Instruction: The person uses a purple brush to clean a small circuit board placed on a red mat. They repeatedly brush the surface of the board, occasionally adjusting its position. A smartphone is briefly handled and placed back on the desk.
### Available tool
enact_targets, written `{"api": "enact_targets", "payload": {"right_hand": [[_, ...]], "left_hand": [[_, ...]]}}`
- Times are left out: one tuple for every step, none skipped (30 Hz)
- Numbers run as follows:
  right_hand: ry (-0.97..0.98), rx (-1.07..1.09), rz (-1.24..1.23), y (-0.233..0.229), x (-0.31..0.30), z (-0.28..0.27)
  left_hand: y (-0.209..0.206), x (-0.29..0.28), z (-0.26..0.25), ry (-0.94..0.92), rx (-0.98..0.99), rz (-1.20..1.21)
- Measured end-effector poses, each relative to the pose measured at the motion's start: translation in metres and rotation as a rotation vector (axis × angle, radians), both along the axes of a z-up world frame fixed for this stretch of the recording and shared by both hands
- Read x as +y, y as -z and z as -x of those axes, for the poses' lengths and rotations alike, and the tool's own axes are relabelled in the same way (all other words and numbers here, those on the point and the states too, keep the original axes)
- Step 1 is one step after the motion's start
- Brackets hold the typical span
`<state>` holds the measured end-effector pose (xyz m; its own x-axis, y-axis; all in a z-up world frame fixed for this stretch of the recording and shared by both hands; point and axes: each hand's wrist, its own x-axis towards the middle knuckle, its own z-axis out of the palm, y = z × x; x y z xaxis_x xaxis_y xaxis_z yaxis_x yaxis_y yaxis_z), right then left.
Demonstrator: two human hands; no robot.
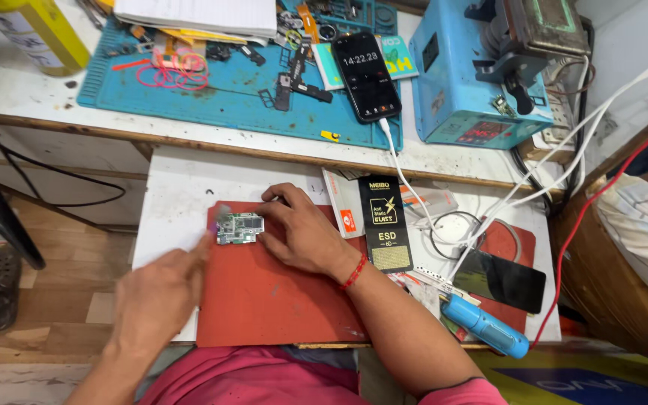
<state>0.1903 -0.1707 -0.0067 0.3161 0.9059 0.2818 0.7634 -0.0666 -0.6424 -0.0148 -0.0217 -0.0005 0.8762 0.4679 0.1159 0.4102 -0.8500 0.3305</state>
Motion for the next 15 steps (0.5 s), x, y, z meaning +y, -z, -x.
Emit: {"api": "enact_targets", "payload": {"right_hand": [[-0.003, -0.005, -0.008, 0.0, 0.002, -0.001], [0.005, 0.002, 0.002, -0.001, 0.003, -0.003], [0.011, 0.011, 0.01, -0.001, 0.005, -0.003], [0.018, 0.02, 0.019, -0.002, 0.008, -0.004], [0.02, 0.006, 0.015, -0.001, 0.007, 0.0], [0.022, -0.007, 0.012, -0.001, 0.005, 0.006], [0.023, -0.02, 0.014, -0.003, 0.002, 0.005], [0.033, -0.02, 0.023, -0.005, -0.001, 0.004], [0.033, -0.026, 0.014, -0.009, 0.004, 0.002], [0.032, -0.032, 0.005, -0.013, 0.01, -0.003], [0.041, -0.02, 0.013, -0.012, 0.012, 0.0], [0.049, -0.009, 0.022, -0.009, 0.014, 0.001], [0.038, -0.032, 0.02, -0.003, 0.01, 0.005], [0.028, -0.054, 0.016, 0.003, 0.008, 0.005], [0.026, -0.081, 0.013, 0.008, 0.007, 0.002]], "left_hand": [[-0.003, -0.003, -0.002, 0.015, 0.008, -0.02], [-0.006, -0.004, -0.005, 0.03, 0.016, -0.04], [-0.01, -0.004, -0.006, 0.045, 0.027, -0.062], [-0.013, 0.0, -0.008, -0.015, 0.054, -0.067], [-0.016, 0.003, -0.007, -0.07, 0.091, -0.062], [-0.019, 0.002, -0.003, -0.125, 0.128, -0.057], [-0.02, 0.001, -0.005, -0.053, 0.064, -0.053], [-0.019, -0.001, -0.008, 0.018, 0.0, -0.049], [-0.022, 0.004, -0.01, 0.078, -0.069, -0.062], [-0.022, 0.009, -0.016, 0.07, -0.1, -0.033], [-0.021, 0.003, -0.01, 0.047, -0.103, 0.012], [-0.018, 0.006, -0.009, 0.009, -0.053, -0.019], [-0.012, 0.002, -0.004, -0.035, 0.019, -0.03], [-0.007, -0.005, 0.002, -0.005, -0.11, 0.025], [-0.002, -0.003, -0.001, 0.031, -0.258, 0.069]]}}
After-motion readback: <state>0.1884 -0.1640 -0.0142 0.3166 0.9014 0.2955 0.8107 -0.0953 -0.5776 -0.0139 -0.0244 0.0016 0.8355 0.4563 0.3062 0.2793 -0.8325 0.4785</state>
